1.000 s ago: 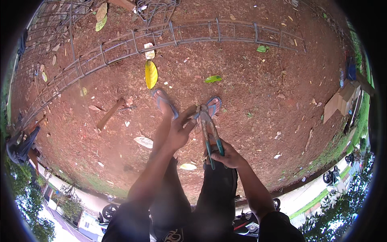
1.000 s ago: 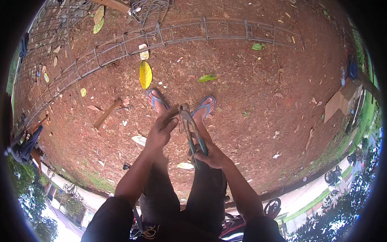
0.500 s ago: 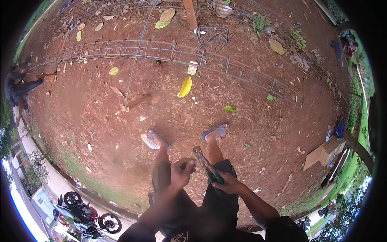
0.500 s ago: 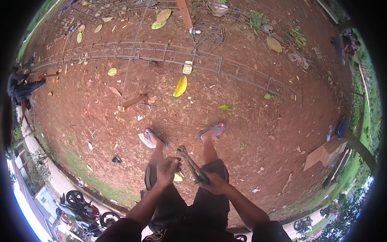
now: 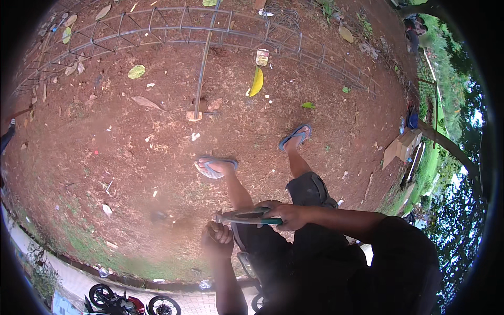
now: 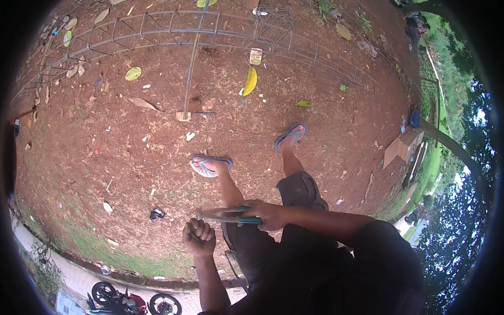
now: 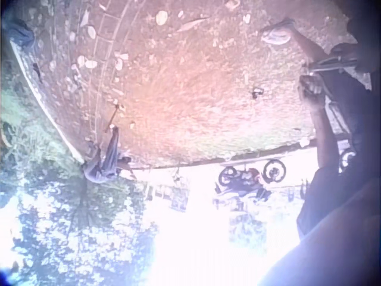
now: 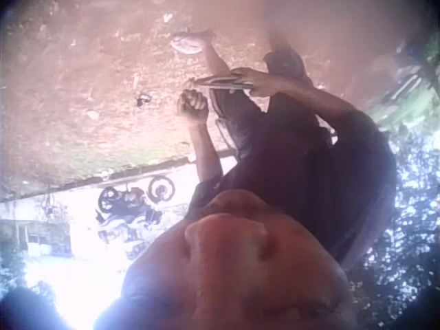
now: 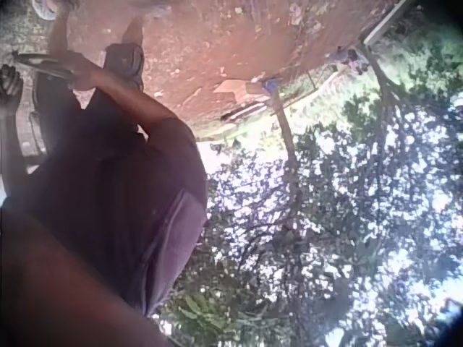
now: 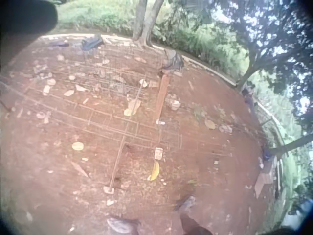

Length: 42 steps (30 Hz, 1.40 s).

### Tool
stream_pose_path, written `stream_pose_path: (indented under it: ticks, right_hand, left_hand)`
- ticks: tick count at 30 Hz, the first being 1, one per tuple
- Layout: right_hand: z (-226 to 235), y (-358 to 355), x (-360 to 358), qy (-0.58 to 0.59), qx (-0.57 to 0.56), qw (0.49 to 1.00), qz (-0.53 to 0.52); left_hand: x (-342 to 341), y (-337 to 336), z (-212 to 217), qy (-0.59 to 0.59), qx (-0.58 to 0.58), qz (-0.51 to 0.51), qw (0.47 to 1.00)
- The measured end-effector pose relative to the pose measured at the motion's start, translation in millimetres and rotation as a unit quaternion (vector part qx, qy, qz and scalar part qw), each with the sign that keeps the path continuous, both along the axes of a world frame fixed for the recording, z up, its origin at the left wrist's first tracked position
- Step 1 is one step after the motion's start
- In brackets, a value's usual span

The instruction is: The person uses pliers to twist wire ties at the intersections of a metal wire mesh laid on the ground. They repeatedly position the mesh, grip the wire with pliers, and twist to secure the joints.

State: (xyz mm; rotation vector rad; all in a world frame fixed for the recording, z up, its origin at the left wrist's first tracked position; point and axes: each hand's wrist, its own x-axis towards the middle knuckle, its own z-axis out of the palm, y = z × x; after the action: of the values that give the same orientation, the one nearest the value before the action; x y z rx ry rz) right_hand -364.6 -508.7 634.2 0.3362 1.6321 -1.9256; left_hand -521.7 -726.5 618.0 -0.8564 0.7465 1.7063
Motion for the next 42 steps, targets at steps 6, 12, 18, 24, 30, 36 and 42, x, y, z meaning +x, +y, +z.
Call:
stream_pose_path:
  ticks: [6,12,18,24,30,36,42]
  right_hand:
    - [21,-48,-124,0.061,0.059,0.989,0.12]
    - [21,-32,-223,-0.088,-0.181,0.979,-0.003]
    - [-58,22,-330,-0.13,0.249,0.952,-0.123]
    - [-165,102,-377,-0.237,0.338,0.812,-0.413]
    - [-202,202,-391,-0.33,0.423,0.672,-0.511]
    - [-253,282,-406,-0.329,0.518,0.592,-0.523]
    - [-275,248,-406,-0.345,0.612,0.494,-0.512]
  left_hand:
    - [-132,-98,23,0.096,0.103,0.128,0.982]
    - [-227,-65,31,0.125,0.036,0.136,0.982]
    - [-336,47,35,0.166,-0.169,-0.1,0.966]
    - [-441,113,6,0.165,-0.165,-0.27,0.934]
    - [-505,163,-16,0.121,-0.22,-0.357,0.9]
    - [-564,245,-67,0.283,-0.108,-0.582,0.754]
    - [-602,331,-104,0.287,-0.003,-0.653,0.701]
